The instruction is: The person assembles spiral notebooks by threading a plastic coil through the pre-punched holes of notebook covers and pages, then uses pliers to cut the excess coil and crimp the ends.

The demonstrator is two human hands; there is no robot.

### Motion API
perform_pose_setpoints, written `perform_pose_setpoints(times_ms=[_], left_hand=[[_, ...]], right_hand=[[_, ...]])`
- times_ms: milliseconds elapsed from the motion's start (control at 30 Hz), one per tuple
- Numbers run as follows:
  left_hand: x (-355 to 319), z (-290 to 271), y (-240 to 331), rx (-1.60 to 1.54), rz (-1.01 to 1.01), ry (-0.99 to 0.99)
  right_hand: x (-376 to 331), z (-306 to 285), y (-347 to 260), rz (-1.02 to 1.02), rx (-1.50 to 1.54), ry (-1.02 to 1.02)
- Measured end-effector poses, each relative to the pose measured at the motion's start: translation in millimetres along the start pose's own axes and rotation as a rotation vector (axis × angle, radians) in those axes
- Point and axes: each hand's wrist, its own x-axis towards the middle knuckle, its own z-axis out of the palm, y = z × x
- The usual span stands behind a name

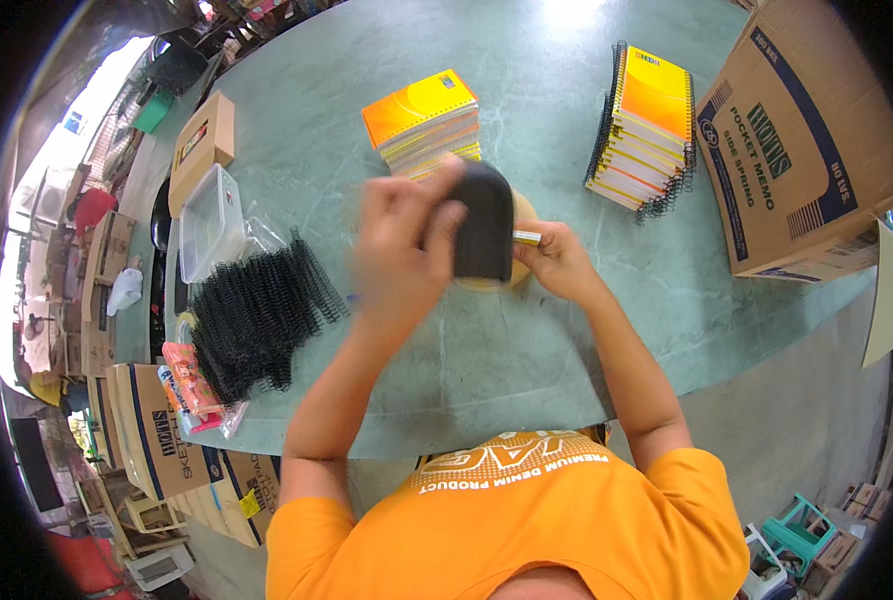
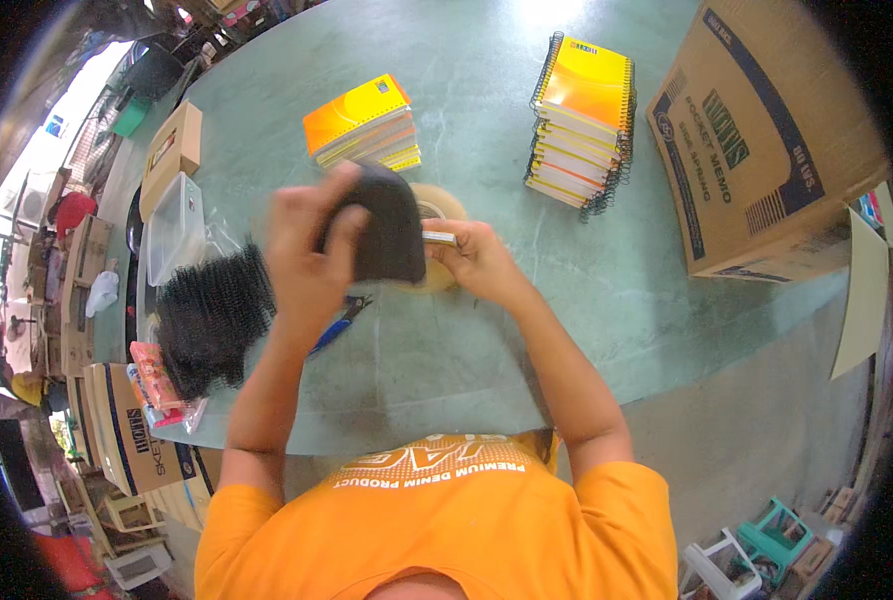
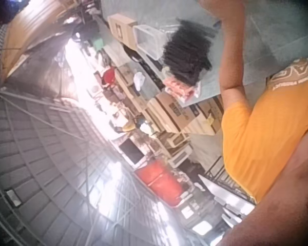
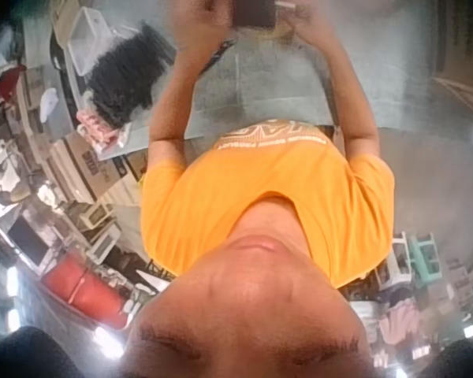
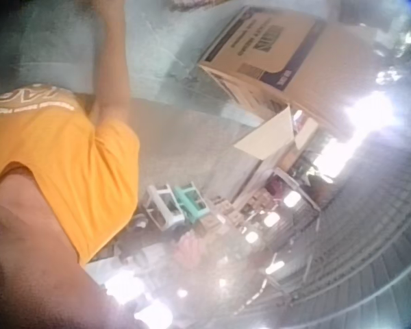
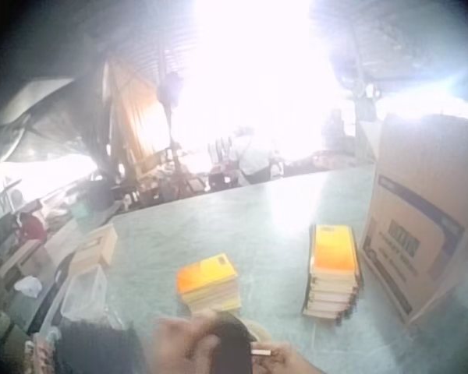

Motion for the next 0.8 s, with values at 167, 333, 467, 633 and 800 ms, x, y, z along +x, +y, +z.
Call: perform_pose_setpoints(times_ms=[167, 333, 467, 633, 800], left_hand=[[-76, 18, 15, -0.155, -0.168, -0.707], [-62, 15, 14, -0.004, 0.029, -0.375], [-9, 6, 7, 0.398, 0.24, -0.206], [-9, 6, -6, 0.306, 0.192, -0.444], [-5, 11, 3, 0.234, 0.11, -0.397]], right_hand=[[5, -1, 1, -0.192, 0.084, 0.029], [4, 3, -5, -0.268, 0.157, 0.076], [-1, 1, -13, -0.298, 0.242, 0.056], [-4, 4, -10, -0.165, -0.122, 0.246], [-13, 8, -9, -0.191, 0.114, 0.223]])
